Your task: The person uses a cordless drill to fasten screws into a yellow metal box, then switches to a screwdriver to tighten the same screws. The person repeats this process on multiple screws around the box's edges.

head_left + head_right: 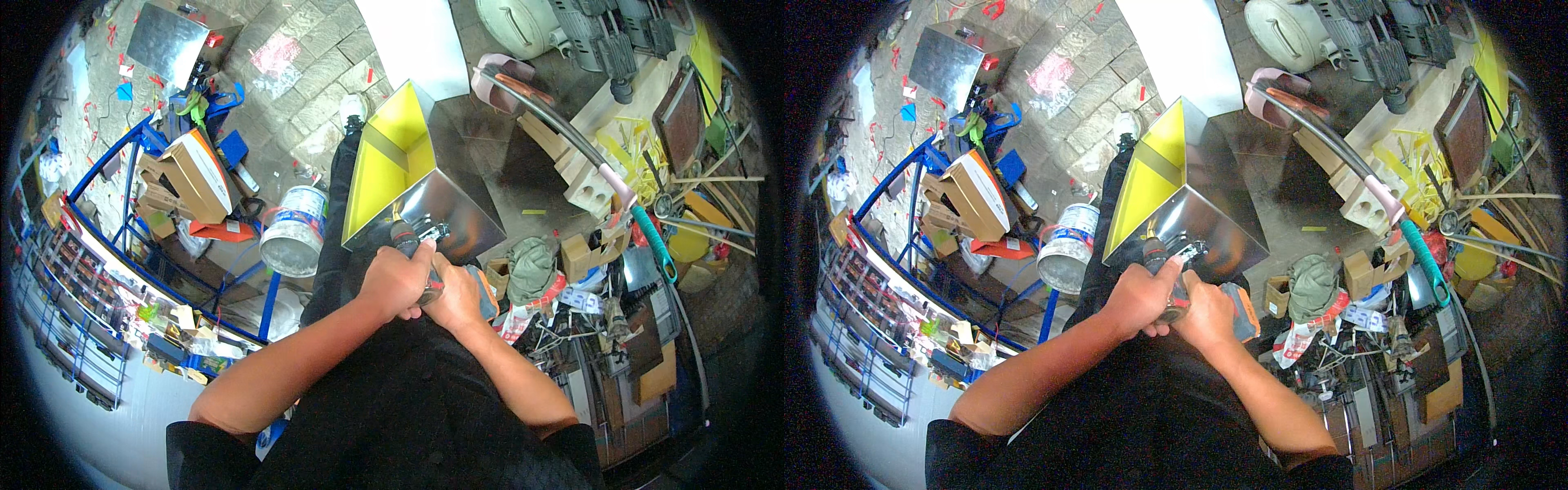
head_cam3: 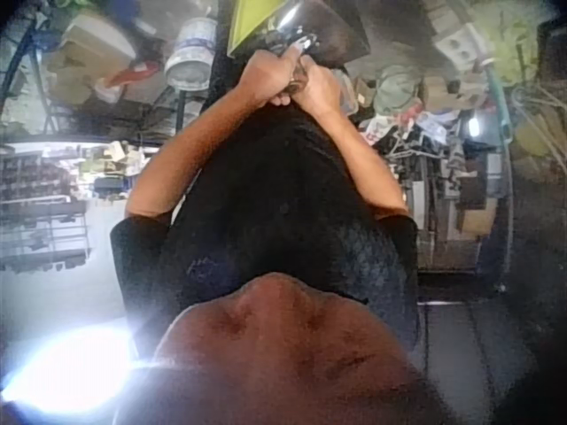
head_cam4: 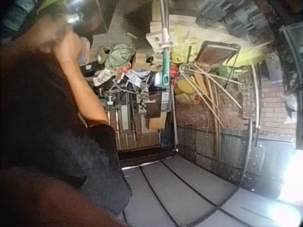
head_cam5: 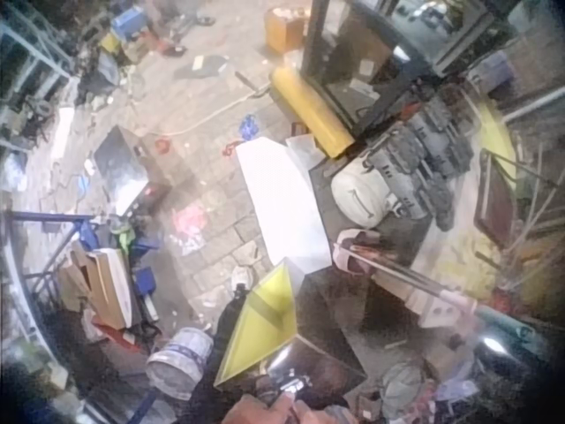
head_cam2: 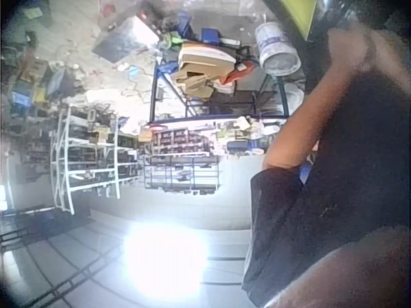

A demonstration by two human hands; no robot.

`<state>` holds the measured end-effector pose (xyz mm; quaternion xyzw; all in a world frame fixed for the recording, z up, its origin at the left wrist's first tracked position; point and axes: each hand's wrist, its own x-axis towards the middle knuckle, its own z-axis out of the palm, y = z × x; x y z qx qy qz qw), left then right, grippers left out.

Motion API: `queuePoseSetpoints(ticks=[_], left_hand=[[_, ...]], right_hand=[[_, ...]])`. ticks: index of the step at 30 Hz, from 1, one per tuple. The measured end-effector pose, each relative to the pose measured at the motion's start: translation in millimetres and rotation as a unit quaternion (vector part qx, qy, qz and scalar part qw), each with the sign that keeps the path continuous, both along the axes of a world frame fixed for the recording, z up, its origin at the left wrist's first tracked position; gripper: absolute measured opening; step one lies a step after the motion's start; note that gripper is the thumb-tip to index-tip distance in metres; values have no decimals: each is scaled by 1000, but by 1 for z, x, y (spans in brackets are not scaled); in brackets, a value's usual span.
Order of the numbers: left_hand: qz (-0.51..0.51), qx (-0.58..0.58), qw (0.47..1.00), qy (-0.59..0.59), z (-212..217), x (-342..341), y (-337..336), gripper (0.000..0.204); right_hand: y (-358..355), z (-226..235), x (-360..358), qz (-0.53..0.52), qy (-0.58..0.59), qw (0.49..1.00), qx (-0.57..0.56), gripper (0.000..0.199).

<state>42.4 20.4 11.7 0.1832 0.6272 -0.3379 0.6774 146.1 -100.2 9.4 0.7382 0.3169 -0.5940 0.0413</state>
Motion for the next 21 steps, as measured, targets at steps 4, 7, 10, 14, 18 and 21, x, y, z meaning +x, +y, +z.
queuePoseSetpoints(ticks=[4, 7, 10, 14, 18, 21], left_hand=[[-8, 7, 1000, 7, -1, 0, -3, 74], [-16, 12, 1000, 4, 0, 1, -1, 74], [-19, 10, 1000, 2, 1, 1, 1, 75], [-17, 12, 1000, 7, 0, 1, -1, 75], [-18, 11, 1000, 1, 0, 0, -1, 74], [3, 18, 1000, -9, 2, -4, -1, 73]], right_hand=[[-2, -2, -1, -5, 1, 1000, -3, 41], [-3, -1, -2, -10, -1, 1000, -3, 42], [-1, 0, -2, -9, -1, 1000, -12, 42], [-5, -3, -3, -8, -1, 1000, -3, 44], [-5, -1, -3, -17, -6, 1000, 8, 34], [-3, 2, -3, -1, -14, 1000, 13, 35]])
